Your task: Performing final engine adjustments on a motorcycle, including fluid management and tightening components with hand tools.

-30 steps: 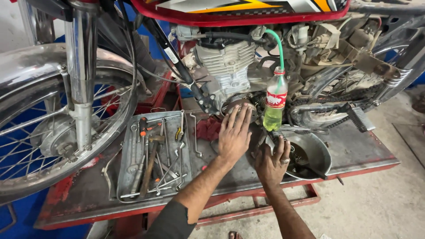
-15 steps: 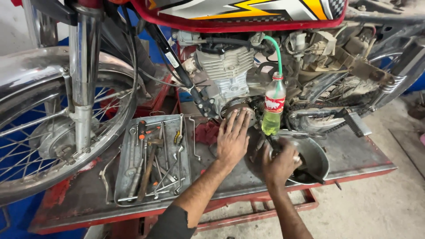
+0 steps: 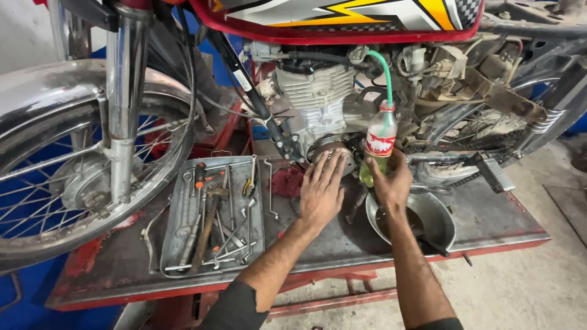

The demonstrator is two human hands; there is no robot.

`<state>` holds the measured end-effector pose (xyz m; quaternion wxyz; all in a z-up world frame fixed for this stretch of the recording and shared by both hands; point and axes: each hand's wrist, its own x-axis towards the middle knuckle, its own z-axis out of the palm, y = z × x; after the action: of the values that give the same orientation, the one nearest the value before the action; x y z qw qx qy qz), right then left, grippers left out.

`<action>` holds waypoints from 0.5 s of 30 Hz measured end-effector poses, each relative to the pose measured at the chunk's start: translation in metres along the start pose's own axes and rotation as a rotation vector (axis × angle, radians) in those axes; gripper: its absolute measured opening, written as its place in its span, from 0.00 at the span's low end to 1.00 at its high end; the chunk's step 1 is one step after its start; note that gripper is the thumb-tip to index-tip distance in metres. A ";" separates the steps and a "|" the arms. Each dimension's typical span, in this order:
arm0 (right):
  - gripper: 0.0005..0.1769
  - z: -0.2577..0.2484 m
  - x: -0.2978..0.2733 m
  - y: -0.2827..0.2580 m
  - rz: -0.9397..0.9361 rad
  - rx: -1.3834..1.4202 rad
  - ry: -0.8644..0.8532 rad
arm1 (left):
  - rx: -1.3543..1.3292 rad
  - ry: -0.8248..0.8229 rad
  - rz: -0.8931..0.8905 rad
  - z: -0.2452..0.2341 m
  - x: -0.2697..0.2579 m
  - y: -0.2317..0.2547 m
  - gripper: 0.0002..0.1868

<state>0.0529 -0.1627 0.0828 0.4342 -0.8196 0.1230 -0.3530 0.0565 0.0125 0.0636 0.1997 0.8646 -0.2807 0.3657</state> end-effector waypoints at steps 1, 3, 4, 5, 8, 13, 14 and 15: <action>0.34 -0.002 0.000 -0.009 -0.003 0.002 0.001 | 0.002 0.003 0.001 -0.001 0.002 -0.001 0.45; 0.34 -0.009 -0.002 -0.026 -0.024 0.078 0.012 | -0.069 0.025 -0.013 -0.002 0.002 -0.001 0.41; 0.34 -0.010 0.001 -0.030 -0.023 0.076 0.011 | -0.070 0.025 -0.014 0.001 0.003 -0.001 0.41; 0.33 -0.009 0.003 -0.034 -0.046 0.120 0.005 | -0.134 0.044 -0.047 0.002 0.003 -0.002 0.36; 0.31 -0.010 0.006 -0.067 -0.087 0.245 -0.020 | -0.344 0.102 -0.121 -0.013 0.011 -0.002 0.30; 0.27 0.005 0.016 -0.090 -0.108 0.412 -0.086 | -0.515 0.211 -0.263 -0.021 0.025 0.000 0.42; 0.27 0.009 0.015 -0.094 -0.100 0.435 -0.088 | -0.502 0.232 -0.280 -0.019 0.029 -0.001 0.41; 0.27 0.012 0.015 -0.099 -0.092 0.457 -0.089 | -0.490 0.253 -0.298 -0.016 0.032 -0.002 0.39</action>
<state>0.0617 -0.1042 0.1642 0.5968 -0.7197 -0.0169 -0.3544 0.0674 0.0118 0.0979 0.4868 0.7700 -0.2036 0.3588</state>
